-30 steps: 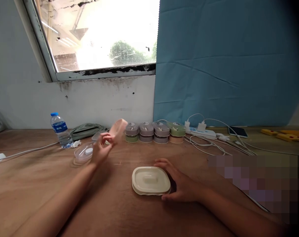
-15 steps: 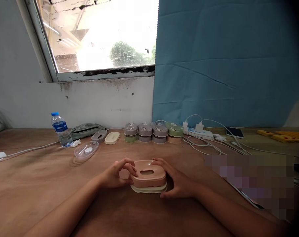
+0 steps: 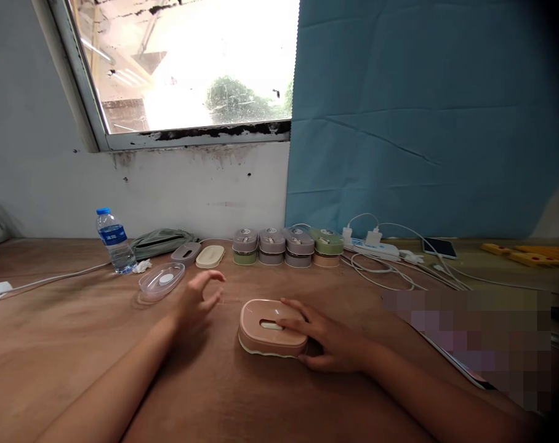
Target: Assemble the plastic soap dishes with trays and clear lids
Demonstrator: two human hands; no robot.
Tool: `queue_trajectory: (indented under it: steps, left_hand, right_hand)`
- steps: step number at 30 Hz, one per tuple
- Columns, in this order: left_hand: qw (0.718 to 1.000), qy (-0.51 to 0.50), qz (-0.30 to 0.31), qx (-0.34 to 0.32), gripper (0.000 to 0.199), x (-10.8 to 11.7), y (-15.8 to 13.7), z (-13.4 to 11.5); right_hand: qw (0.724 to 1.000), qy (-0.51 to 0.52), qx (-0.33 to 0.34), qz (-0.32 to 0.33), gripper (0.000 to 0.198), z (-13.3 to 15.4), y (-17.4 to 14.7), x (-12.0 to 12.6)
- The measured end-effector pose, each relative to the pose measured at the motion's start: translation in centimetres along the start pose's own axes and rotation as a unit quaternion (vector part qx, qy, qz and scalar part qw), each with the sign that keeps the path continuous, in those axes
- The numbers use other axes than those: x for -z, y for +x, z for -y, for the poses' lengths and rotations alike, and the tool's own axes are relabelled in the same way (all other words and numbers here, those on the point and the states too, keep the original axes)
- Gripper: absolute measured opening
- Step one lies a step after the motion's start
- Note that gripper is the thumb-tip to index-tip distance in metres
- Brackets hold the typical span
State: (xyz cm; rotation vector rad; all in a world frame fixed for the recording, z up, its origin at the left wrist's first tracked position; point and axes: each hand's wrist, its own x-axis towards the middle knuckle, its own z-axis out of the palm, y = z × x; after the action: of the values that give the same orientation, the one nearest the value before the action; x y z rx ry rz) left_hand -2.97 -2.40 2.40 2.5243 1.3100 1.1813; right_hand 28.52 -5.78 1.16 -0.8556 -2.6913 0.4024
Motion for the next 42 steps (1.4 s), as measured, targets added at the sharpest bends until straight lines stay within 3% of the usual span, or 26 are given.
queue_trajectory:
  steps: [2,5,8,12,20,23,31,34,37,39,42]
  left_hand:
    - [0.987,0.135,-0.061,0.060,0.022,1.2,0.2,2.4]
    - [0.939,0.297,-0.057,0.162,0.023,3.1,0.0,5.5]
    - [0.907,0.334,-0.002,0.256,0.022,4.5,-0.3,6.8]
    - [0.891,0.324,0.051,0.315,0.022,5.2,-0.3,6.4]
    - [0.878,0.315,0.072,0.353,0.024,5.3,0.0,5.9]
    - [0.882,0.315,0.025,0.349,0.021,5.3,-0.1,6.1]
    - [0.905,0.299,-0.166,0.254,0.015,4.9,-0.3,5.3]
    - [0.920,0.216,-0.233,0.230,0.014,4.4,0.1,4.7]
    - [0.931,-0.059,-0.304,0.195,0.018,3.3,0.9,3.6]
    - [0.893,-0.293,-0.290,0.182,0.023,2.4,1.3,2.4]
    - [0.800,-0.535,-0.193,0.191,0.028,1.1,1.5,-0.2]
  right_hand:
    - [1.000,-0.008,0.007,-0.004,0.060,0.0,0.0,-0.1]
    - [1.000,-0.013,0.004,-0.003,0.058,0.0,0.0,-0.1]
    - [1.000,-0.014,0.001,0.003,0.057,0.0,0.0,0.0]
    - [1.000,-0.009,-0.002,0.004,0.056,0.0,0.1,0.0]
    - [1.000,0.000,-0.003,0.008,0.055,-0.3,0.0,-0.2]
    - [1.000,0.000,-0.002,0.007,0.055,-0.3,-0.1,-0.2]
    - [1.000,0.001,0.000,0.001,0.057,-0.2,0.0,-0.1]
    - [1.000,0.000,0.000,0.000,0.057,-0.1,0.0,-0.1]
    - [1.000,-0.005,0.002,-0.002,0.061,0.0,0.0,-0.1]
    - [1.000,-0.007,0.001,-0.011,0.068,0.0,0.1,-0.1]
    - [0.999,-0.012,-0.006,-0.037,0.079,0.1,0.1,-0.1]
